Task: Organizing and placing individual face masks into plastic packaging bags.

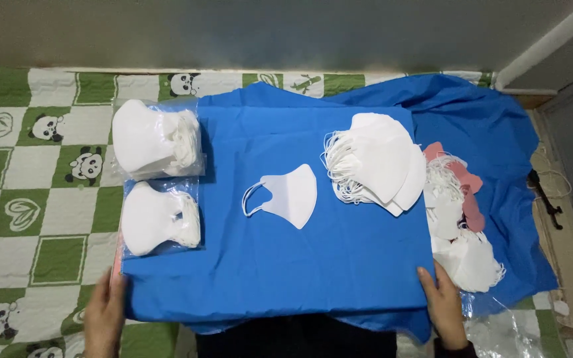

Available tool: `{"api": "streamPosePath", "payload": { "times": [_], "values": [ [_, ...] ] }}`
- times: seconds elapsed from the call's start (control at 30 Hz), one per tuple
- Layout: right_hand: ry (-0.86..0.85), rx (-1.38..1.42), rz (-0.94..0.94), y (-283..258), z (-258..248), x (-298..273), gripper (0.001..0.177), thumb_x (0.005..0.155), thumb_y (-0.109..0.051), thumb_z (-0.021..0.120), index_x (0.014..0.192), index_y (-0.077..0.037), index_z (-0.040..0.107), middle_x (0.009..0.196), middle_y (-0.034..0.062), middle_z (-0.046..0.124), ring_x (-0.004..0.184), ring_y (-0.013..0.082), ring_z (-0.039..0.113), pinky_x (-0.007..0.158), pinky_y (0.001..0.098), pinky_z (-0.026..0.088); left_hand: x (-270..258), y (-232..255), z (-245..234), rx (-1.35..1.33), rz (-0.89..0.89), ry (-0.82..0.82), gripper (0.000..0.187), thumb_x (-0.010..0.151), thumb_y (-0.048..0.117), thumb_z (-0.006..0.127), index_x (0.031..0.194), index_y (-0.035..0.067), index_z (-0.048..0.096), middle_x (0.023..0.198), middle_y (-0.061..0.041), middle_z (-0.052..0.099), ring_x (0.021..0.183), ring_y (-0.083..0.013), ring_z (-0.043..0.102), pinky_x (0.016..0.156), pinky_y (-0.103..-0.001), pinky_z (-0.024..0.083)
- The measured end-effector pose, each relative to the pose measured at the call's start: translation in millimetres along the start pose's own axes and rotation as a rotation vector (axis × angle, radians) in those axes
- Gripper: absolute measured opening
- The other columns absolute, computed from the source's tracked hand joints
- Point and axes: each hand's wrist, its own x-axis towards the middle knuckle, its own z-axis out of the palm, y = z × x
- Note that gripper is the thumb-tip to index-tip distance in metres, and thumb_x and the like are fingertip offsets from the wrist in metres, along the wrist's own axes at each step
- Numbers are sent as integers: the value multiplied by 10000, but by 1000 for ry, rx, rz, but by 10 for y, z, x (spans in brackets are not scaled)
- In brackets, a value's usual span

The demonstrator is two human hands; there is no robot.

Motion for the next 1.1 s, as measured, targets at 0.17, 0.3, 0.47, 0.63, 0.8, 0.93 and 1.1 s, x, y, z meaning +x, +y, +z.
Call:
{"api": "streamPosePath", "payload": {
  "times": [0.17, 0.3, 0.47, 0.63, 0.8, 0.93, 1.1],
  "values": [
    [8, 248, 72, -45, -26, -98, 507, 988, -147, 569, 1445, 71, 547, 1192, 268, 702, 929, 285, 646, 824, 337, 492, -22, -88, 78, 120, 34, 115, 493, 1019, 242, 682, 1354, -112, 611, 1079, -314, 707, 851, -371, 683, 712, -443, 543],
    [7, 281, 146, -101, -111, -186, 420, 1012, -84, 559, 1377, 121, 588, 1112, 302, 713, 858, 298, 623, 774, 361, 482, -9, -460, 36, 290, 70, 157, 403, 1067, 320, 630, 1223, -44, 703, 855, -234, 732, 705, -336, 665, 672, -415, 509],
    [14, -55, 198, 231, -235, -198, 524, 982, -204, 598, 1454, 17, 550, 1255, 274, 700, 1013, 347, 689, 905, 409, 523, 37, -1152, -16, 449, 95, 232, 511, 1064, 477, 592, 1227, 18, 746, 964, -227, 776, 815, -396, 737, 695, -449, 568],
    [29, -706, -87, 817, -171, -95, 638, 940, -473, 534, 1434, -69, 515, 1214, 212, 729, 1043, 400, 747, 898, 451, 590, 35, -1064, -54, 558, 19, 178, 530, 1125, 502, 488, 1184, 44, 750, 908, -214, 793, 752, -377, 753, 665, -433, 579],
    [-18, -694, -193, 506, -65, -309, 715, 976, -374, 452, 1531, 37, 270, 1371, 316, 553, 1139, 430, 677, 990, 495, 530, 210, -1195, -105, 815, 106, 179, 548, 1152, 557, 353, 1085, 150, 714, 889, -161, 776, 761, -397, 728, 663, -448, 543],
    [181, -932, -258, 826, 57, -382, 868, 937, -478, 462, 1575, 75, 259, 1269, 315, 646, 959, 428, 757, 814, 489, 623, 203, -1194, -65, 890, 285, 362, 442, 1162, 515, 434, 1072, 202, 733, 787, -128, 744, 682, -385, 692, 602, -442, 520],
    [503, -1085, -690, 699, 102, -511, 762, 877, -417, 566, 1446, 85, 492, 1381, 325, 598, 1192, 448, 660, 903, 484, 598, -42, -680, -145, 665, 358, 225, 293, 1110, 288, 527, 1224, 89, 709, 1022, -159, 771, 798, -355, 733, 710, -426, 561]
  ]
}}
